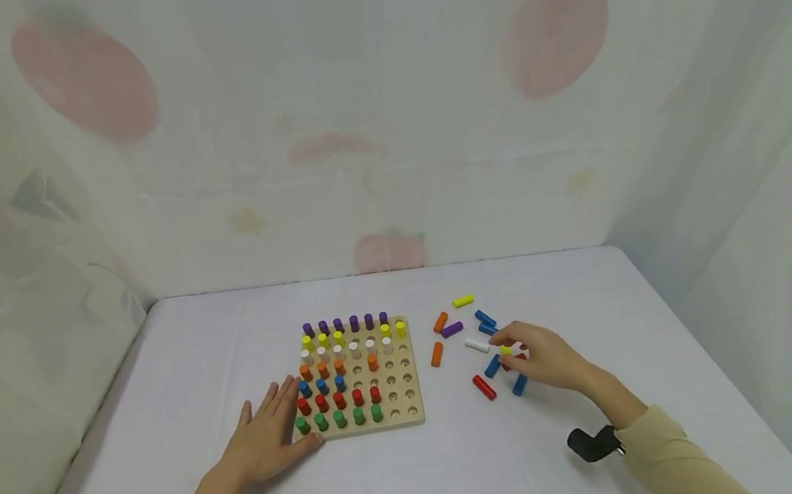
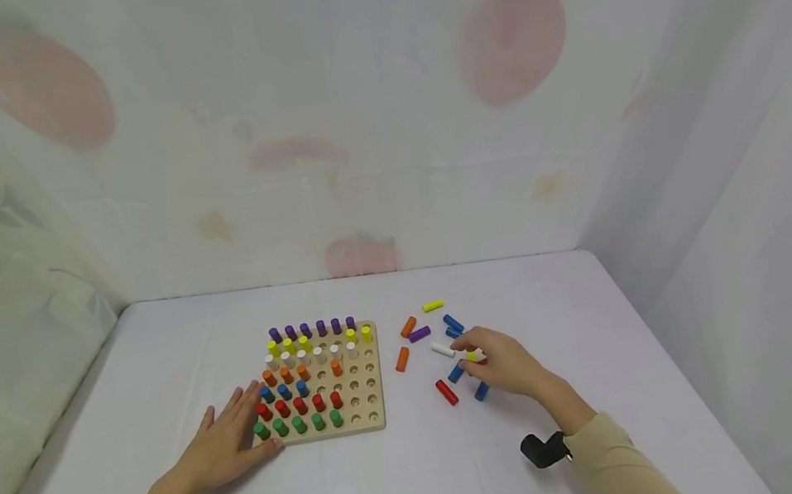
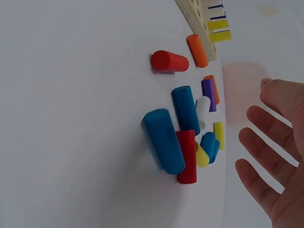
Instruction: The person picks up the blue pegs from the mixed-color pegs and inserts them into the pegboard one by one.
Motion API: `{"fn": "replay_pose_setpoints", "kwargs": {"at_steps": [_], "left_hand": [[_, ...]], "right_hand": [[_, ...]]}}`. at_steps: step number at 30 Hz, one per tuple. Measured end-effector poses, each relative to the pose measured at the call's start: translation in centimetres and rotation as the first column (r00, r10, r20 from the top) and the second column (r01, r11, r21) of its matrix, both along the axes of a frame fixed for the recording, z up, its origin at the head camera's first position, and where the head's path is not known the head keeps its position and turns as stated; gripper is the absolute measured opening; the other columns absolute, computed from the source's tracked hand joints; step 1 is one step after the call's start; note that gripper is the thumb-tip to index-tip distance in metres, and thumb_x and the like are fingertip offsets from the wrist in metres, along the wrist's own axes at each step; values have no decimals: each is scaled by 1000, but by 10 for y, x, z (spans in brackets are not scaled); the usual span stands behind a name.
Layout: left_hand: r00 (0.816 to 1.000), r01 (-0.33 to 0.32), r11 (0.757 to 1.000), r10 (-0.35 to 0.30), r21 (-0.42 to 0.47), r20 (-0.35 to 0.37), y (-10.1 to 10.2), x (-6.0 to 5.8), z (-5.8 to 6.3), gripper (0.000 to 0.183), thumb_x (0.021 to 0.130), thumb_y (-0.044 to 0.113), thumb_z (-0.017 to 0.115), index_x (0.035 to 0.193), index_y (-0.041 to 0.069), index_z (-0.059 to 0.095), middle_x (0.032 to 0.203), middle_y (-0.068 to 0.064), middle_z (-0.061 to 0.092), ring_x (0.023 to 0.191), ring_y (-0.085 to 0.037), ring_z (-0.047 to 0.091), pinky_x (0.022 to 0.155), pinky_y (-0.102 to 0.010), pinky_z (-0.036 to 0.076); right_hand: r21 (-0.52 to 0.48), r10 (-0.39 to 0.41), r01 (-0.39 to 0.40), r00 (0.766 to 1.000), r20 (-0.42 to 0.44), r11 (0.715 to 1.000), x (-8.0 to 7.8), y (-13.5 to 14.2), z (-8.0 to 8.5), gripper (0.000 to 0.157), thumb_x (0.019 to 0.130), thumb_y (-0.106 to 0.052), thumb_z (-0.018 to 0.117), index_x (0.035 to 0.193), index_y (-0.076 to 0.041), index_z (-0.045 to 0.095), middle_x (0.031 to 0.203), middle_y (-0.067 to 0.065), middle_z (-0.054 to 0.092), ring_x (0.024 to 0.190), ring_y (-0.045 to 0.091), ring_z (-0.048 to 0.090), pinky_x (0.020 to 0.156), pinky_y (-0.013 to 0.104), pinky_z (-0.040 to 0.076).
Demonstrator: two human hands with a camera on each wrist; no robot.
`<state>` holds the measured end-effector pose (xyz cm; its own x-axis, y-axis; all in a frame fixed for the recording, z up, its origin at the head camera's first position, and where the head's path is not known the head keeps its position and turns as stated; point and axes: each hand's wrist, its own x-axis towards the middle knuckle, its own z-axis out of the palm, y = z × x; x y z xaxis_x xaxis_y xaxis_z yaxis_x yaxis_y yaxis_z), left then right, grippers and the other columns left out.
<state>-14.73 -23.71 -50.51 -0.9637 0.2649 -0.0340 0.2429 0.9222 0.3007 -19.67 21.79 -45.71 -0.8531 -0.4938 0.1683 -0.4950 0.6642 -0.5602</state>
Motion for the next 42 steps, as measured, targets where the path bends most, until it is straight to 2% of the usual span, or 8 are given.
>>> {"fn": "replay_pose_setpoints", "kwargs": {"at_steps": [13,17,26,35,42], "left_hand": [[1000,2,1000,-1,9,-3,-2,-1,-3,101,75,72,52,147,8,23,152,-12,22,138,-38,20,104,-68,10],[1000,0,1000,0,4,-4,-1,-1,-3,101,75,72,52,146,7,23,152,-12,23,138,-38,20,104,-68,10],[1000,4,1000,-4,6,2,0,0,-2,100,75,71,53,146,7,23,152,-13,23,137,-38,20,104,-68,10],[1000,2,1000,-1,10,-2,-1,0,-3,100,75,70,53,147,8,22,152,-12,23,138,-38,20,104,-67,10],[1000,4,1000,-4,7,-1,1,2,3,99,76,69,54,146,7,23,151,-12,24,137,-39,22,104,-68,12]], "right_hand": [[59,70,-71,997,19,996,6,18,-12,25,83,-11,67,108,-8,62,100,1,66,91,17,61,78,39,54],[71,82,-86,995,50,994,7,21,-16,25,84,-12,67,108,-10,62,102,-1,65,94,16,61,79,38,54],[69,79,-88,990,118,994,11,30,-27,26,83,-13,68,108,-11,63,104,-2,64,94,14,59,83,39,52],[82,72,-79,994,87,994,12,36,-34,24,81,-13,70,105,-14,64,103,-6,62,91,11,55,80,29,52],[108,43,-54,994,97,993,11,38,-38,22,82,-15,69,103,-17,65,102,-8,59,86,10,52,77,23,50]]}}
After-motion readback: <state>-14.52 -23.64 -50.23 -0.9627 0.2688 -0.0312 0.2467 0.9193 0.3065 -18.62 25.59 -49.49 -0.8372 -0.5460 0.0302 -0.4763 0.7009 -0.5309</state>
